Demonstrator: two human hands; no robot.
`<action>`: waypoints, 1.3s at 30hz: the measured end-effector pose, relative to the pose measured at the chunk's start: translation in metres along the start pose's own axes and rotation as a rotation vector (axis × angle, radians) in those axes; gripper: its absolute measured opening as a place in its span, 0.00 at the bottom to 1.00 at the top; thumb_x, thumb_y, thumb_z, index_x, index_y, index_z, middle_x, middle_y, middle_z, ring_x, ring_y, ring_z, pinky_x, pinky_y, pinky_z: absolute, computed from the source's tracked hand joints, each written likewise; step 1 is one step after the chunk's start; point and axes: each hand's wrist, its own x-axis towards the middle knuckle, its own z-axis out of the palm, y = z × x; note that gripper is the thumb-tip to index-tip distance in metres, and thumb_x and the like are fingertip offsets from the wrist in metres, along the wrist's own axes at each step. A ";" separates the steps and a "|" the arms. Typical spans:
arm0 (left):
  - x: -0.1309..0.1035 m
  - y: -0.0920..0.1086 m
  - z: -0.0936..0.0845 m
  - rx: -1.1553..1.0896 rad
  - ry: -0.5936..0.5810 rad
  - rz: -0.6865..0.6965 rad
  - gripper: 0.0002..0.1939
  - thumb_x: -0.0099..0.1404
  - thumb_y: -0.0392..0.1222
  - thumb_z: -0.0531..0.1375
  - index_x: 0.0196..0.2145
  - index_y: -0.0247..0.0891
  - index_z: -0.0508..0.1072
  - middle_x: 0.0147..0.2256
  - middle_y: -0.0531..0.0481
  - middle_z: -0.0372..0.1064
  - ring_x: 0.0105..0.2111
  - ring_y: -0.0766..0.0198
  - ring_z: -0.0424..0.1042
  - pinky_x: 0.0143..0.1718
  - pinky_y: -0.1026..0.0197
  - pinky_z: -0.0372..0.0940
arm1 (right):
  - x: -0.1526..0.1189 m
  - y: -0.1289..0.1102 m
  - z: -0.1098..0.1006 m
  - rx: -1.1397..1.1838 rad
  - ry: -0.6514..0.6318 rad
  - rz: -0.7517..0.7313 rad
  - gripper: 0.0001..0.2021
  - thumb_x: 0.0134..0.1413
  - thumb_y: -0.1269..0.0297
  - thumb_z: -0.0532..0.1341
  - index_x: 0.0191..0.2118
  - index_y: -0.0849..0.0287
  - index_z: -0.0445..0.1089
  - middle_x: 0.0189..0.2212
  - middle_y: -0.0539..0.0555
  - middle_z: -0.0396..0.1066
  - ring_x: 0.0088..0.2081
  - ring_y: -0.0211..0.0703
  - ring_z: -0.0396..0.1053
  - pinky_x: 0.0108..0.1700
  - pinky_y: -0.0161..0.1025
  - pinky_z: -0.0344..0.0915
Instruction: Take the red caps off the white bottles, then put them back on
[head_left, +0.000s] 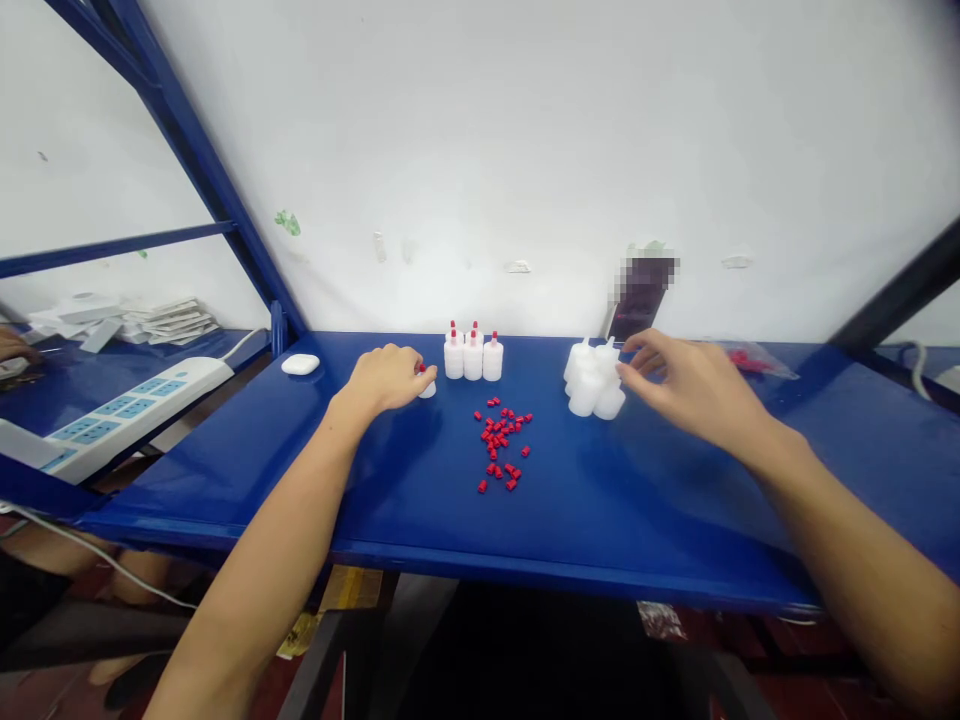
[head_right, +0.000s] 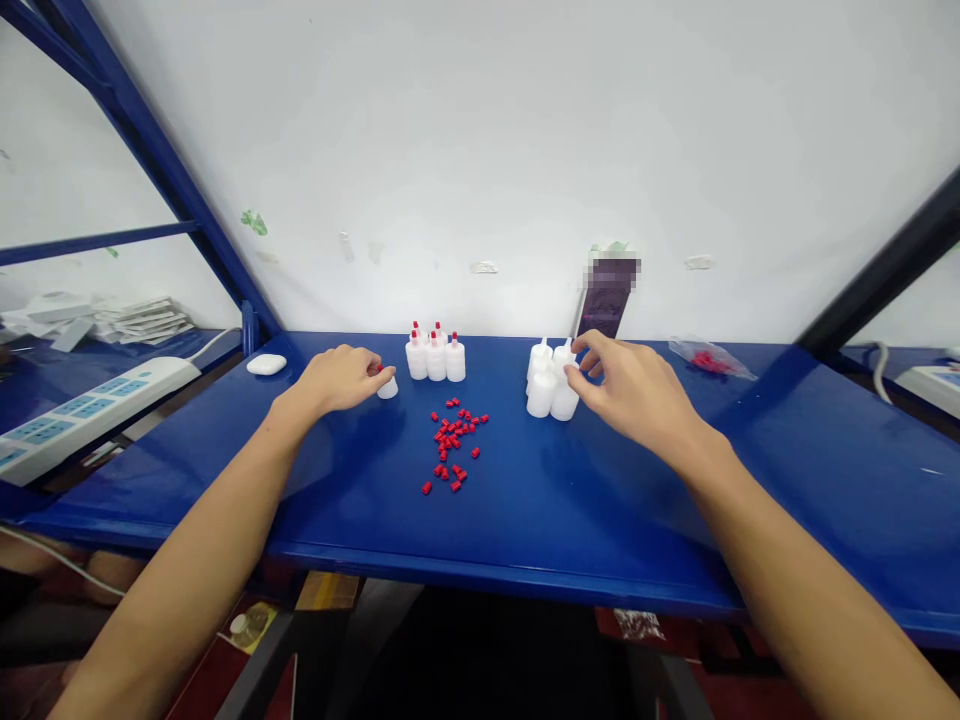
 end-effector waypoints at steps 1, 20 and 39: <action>0.000 0.000 0.000 -0.011 0.010 0.038 0.22 0.67 0.55 0.49 0.28 0.38 0.74 0.30 0.40 0.74 0.34 0.48 0.74 0.34 0.56 0.60 | -0.001 -0.003 -0.001 0.000 0.085 0.002 0.08 0.57 0.61 0.61 0.40 0.57 0.72 0.29 0.53 0.78 0.30 0.48 0.77 0.33 0.43 0.70; -0.037 0.090 0.027 -0.503 0.274 0.874 0.17 0.77 0.46 0.44 0.38 0.37 0.68 0.33 0.47 0.70 0.33 0.63 0.68 0.35 0.61 0.61 | -0.030 -0.062 0.045 0.539 -0.102 -0.437 0.04 0.64 0.64 0.59 0.42 0.54 0.63 0.31 0.50 0.72 0.29 0.40 0.70 0.32 0.37 0.67; -0.017 0.083 0.023 -0.075 0.280 0.512 0.14 0.70 0.41 0.44 0.34 0.36 0.67 0.31 0.42 0.71 0.31 0.55 0.70 0.32 0.57 0.61 | -0.030 -0.067 0.033 0.394 0.117 -0.409 0.19 0.62 0.62 0.61 0.22 0.55 0.54 0.17 0.46 0.61 0.19 0.35 0.57 0.24 0.36 0.57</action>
